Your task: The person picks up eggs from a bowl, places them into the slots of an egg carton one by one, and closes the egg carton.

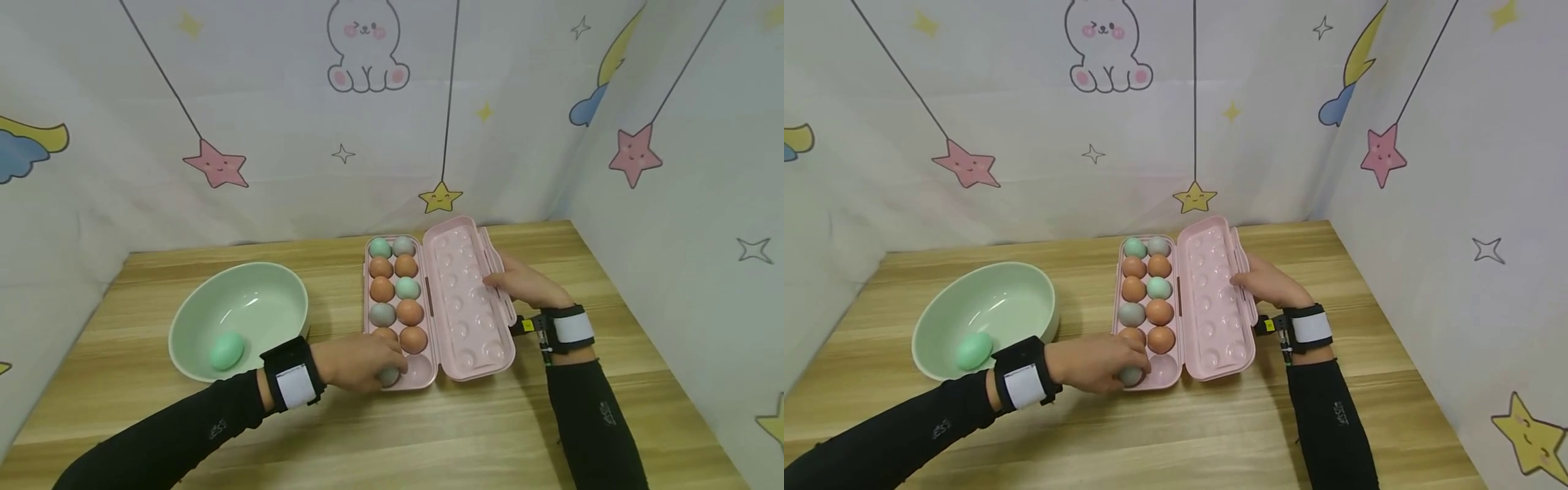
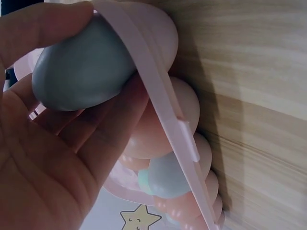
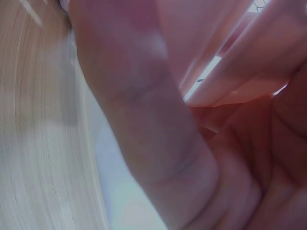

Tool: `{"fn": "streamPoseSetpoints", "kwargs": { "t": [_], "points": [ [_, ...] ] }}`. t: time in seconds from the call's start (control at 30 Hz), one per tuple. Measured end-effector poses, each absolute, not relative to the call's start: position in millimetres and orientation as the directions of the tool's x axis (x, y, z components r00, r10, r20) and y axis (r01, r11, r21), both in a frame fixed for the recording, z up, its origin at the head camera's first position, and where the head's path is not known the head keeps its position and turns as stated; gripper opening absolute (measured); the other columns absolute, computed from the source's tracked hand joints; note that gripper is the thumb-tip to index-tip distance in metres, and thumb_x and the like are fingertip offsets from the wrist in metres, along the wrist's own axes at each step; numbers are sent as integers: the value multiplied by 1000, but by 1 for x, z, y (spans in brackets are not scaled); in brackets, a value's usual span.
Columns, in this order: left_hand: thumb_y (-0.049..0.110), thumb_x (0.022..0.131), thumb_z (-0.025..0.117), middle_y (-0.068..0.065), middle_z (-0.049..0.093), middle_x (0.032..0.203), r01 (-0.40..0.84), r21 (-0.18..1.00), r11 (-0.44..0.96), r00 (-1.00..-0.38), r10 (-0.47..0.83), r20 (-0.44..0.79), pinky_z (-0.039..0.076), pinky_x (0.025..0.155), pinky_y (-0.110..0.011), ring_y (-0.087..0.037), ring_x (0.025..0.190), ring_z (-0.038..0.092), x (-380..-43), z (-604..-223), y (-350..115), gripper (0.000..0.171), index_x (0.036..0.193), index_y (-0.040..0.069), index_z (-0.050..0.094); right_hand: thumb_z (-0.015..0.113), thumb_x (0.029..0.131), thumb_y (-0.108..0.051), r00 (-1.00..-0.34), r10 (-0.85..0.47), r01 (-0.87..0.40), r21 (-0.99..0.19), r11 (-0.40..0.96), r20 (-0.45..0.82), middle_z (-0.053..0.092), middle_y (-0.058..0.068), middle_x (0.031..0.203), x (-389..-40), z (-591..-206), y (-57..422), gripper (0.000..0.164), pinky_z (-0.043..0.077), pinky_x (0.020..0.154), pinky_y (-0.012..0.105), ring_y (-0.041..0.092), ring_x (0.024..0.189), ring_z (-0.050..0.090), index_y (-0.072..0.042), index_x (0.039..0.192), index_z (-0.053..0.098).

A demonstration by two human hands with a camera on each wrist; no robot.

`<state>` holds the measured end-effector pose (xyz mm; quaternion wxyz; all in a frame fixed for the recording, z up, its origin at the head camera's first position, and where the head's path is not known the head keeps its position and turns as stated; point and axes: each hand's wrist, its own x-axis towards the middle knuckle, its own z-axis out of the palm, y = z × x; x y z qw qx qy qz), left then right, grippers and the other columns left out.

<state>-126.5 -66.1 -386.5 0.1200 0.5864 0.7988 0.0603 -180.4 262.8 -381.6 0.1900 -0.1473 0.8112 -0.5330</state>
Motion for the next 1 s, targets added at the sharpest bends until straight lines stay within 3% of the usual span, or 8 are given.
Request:
{"fn": "streamPoseSetpoints", "kwargs": {
  "t": [0.33,0.57,0.8,1.0],
  "points": [
    [6,75,77,8,63,93,915,231,330,-302,941,-150,44,69,-24,-11,89,50,-127,-384,-64,27,98,16,69,41,97,-1,-888,-438,-43,-920,389,-143,37,34,137,-182,-381,263,73,55,75,46,38,99,61,-4,156,-1],
    [3,72,75,9,62,89,923,234,306,-282,950,-134,43,69,-24,-11,86,50,-127,-385,-64,22,87,17,67,40,97,-1,-882,-450,-49,-923,382,-139,37,36,137,-181,-382,263,71,56,75,45,38,99,61,-1,155,-2],
    [0,74,73,10,62,90,910,262,320,-291,946,-144,42,69,-22,-9,84,49,-126,-383,-66,22,87,17,69,40,97,-1,-881,-452,-44,-926,376,-142,34,36,139,-182,-380,262,73,55,75,46,39,101,60,-4,155,-3],
    [-3,76,72,3,59,87,883,414,223,-233,972,-28,43,74,-22,-14,84,51,-132,-369,-80,19,89,9,67,41,98,-1,-881,-448,-26,-930,366,-152,39,35,135,-181,-381,262,72,56,73,46,37,97,62,-4,156,-2]
  ]
}}
